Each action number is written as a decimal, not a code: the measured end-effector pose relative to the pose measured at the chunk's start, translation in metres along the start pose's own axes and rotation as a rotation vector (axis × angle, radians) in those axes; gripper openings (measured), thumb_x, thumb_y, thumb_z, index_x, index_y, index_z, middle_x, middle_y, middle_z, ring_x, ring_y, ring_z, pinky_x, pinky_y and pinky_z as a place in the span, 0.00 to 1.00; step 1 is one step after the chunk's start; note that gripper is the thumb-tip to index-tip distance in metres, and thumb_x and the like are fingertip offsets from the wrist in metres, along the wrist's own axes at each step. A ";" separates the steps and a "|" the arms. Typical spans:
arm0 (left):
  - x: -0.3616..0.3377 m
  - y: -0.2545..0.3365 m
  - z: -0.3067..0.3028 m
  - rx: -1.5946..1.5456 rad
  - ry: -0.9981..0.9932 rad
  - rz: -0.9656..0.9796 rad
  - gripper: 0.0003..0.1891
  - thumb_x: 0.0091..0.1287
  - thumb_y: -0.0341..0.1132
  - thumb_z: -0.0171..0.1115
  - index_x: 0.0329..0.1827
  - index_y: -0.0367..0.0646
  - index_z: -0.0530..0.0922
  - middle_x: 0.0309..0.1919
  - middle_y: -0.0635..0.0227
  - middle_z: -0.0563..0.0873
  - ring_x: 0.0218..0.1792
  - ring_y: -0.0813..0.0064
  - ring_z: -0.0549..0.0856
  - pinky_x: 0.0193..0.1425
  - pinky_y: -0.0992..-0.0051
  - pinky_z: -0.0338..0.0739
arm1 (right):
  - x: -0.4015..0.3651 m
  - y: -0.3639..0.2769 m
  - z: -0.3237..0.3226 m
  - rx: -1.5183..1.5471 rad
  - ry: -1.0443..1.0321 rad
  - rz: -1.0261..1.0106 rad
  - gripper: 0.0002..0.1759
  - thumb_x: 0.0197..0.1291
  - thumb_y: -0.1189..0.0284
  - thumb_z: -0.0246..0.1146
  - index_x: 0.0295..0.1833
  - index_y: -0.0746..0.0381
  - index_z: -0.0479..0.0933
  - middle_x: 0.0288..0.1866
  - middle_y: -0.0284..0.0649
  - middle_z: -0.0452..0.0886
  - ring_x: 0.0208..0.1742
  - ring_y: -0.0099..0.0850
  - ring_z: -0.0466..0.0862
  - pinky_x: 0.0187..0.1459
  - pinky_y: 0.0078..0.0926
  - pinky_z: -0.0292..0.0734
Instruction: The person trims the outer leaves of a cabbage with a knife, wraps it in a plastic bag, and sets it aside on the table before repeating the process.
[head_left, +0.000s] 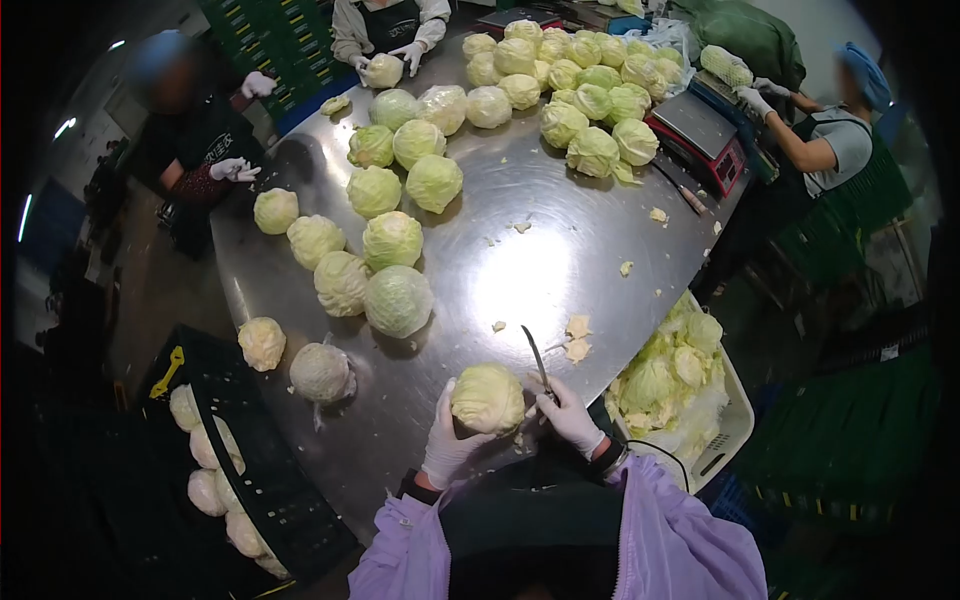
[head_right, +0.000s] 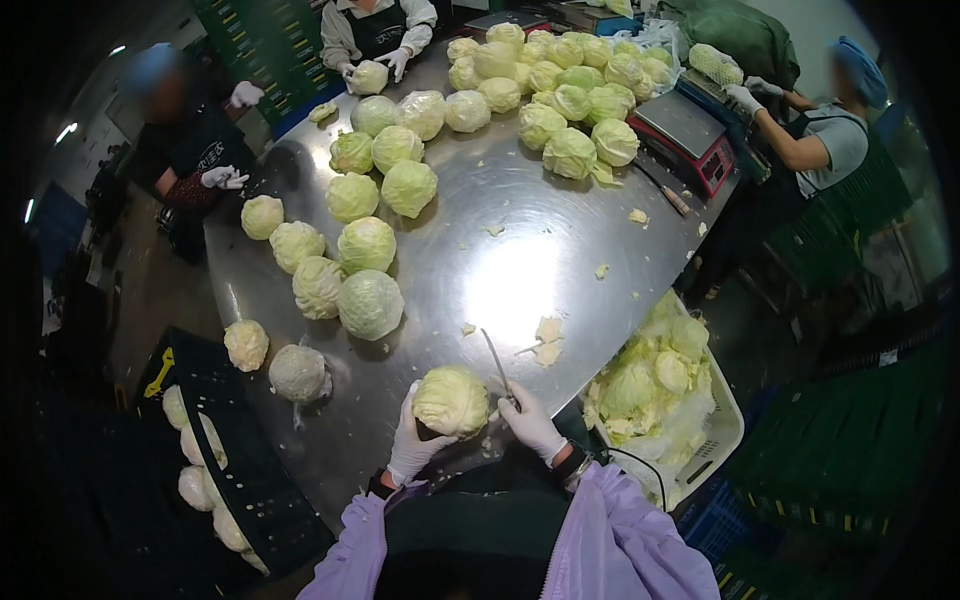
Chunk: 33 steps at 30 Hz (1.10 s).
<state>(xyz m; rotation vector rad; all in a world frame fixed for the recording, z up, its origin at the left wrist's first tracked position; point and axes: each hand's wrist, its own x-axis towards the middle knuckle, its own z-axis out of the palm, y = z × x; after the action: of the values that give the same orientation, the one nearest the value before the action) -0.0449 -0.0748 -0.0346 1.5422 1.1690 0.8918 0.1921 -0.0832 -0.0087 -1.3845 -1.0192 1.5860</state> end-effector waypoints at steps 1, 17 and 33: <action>0.000 -0.002 -0.002 0.032 -0.017 0.000 0.58 0.47 0.41 0.80 0.75 0.33 0.47 0.71 0.48 0.60 0.70 0.57 0.65 0.72 0.66 0.62 | 0.013 0.020 -0.003 0.000 0.002 -0.074 0.25 0.67 0.77 0.52 0.70 0.59 0.65 0.46 0.35 0.81 0.33 0.20 0.80 0.36 0.19 0.77; 0.036 0.035 0.026 0.302 -0.031 -0.008 0.62 0.45 0.48 0.80 0.73 0.27 0.46 0.66 0.41 0.63 0.65 0.51 0.70 0.69 0.64 0.66 | 0.010 -0.010 -0.015 -0.600 0.116 -0.246 0.20 0.71 0.65 0.51 0.63 0.63 0.70 0.40 0.46 0.82 0.35 0.38 0.83 0.34 0.33 0.79; 0.074 0.080 0.056 0.569 -0.106 -0.184 0.55 0.47 0.57 0.73 0.72 0.37 0.55 0.60 0.47 0.70 0.56 0.44 0.77 0.57 0.55 0.75 | 0.012 -0.024 -0.020 -0.930 0.289 -0.388 0.24 0.68 0.60 0.52 0.66 0.56 0.66 0.55 0.48 0.77 0.42 0.53 0.82 0.40 0.47 0.79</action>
<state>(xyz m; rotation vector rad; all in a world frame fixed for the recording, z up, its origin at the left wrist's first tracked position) 0.0473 -0.0242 0.0280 1.8595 1.5411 0.3590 0.2120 -0.0617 0.0075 -1.7731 -1.8122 0.5800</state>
